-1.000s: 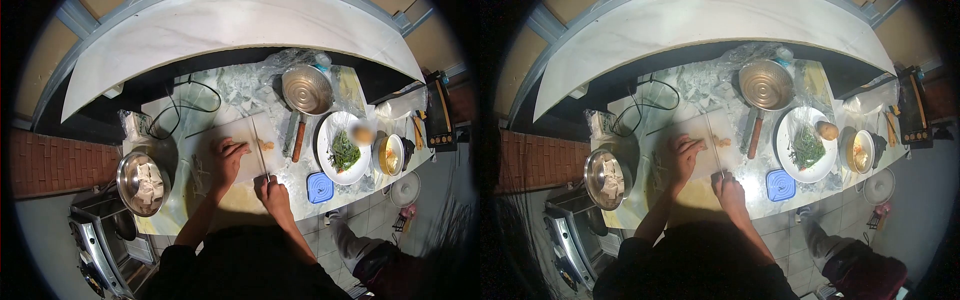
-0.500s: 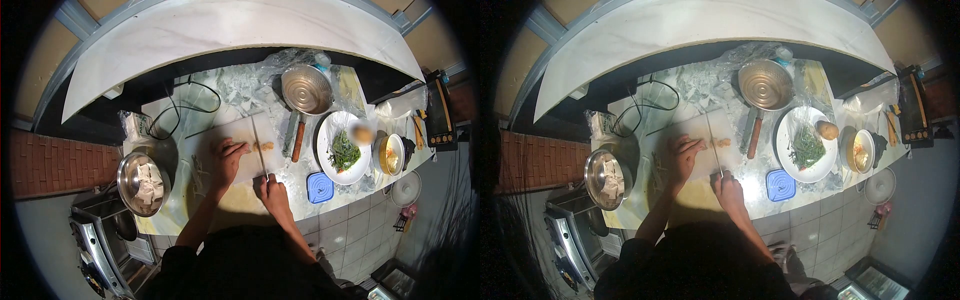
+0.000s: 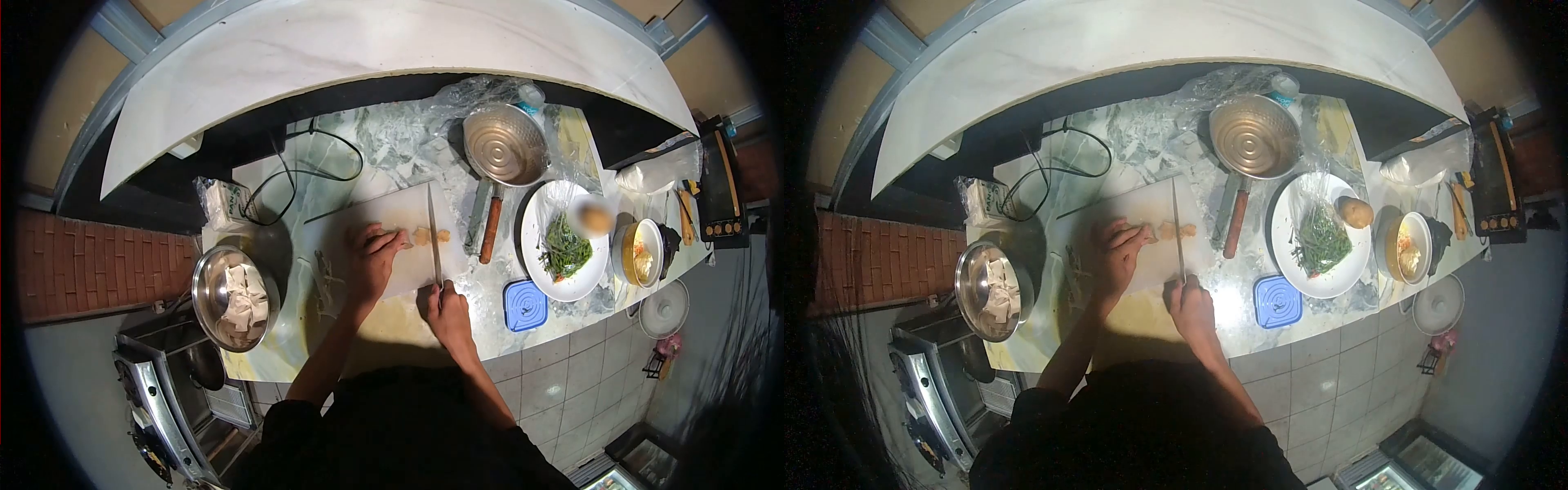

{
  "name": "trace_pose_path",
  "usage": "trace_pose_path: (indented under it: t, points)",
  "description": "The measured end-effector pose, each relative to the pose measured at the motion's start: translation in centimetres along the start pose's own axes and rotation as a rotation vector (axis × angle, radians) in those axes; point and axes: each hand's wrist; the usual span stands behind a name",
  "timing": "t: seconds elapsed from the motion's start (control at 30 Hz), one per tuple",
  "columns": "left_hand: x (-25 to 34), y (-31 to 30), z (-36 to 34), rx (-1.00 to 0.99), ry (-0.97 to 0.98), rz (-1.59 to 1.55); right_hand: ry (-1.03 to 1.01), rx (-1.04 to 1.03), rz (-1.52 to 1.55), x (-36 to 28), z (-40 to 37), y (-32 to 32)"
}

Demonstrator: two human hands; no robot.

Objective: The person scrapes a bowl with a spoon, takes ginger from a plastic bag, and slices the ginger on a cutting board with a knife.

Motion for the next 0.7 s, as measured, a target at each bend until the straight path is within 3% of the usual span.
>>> trace_pose_path:
  t: [0.17, 0.37, 0.7]
  points:
    - [-0.2, 0.3, -0.1, 0.011, -0.025, -0.049, 0.037, 0.028, -0.023, 0.1, -0.2, -0.7]
    - [0.1, -0.4, 0.4, -0.048, 0.021, 0.035, -0.113, 0.009, -0.119, -1.2, -0.7, 0.2]
    - [0.5, -0.9, 0.7, -0.027, 0.023, -0.001, -0.067, -0.053, -0.183, -1.8, -0.5, 1.1]
Point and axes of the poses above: each hand's wrist, its own z-axis towards the middle knuckle, its own y-axis out of the palm, x = y × z, and after that the axes turned 15 degrees about y, right-handed
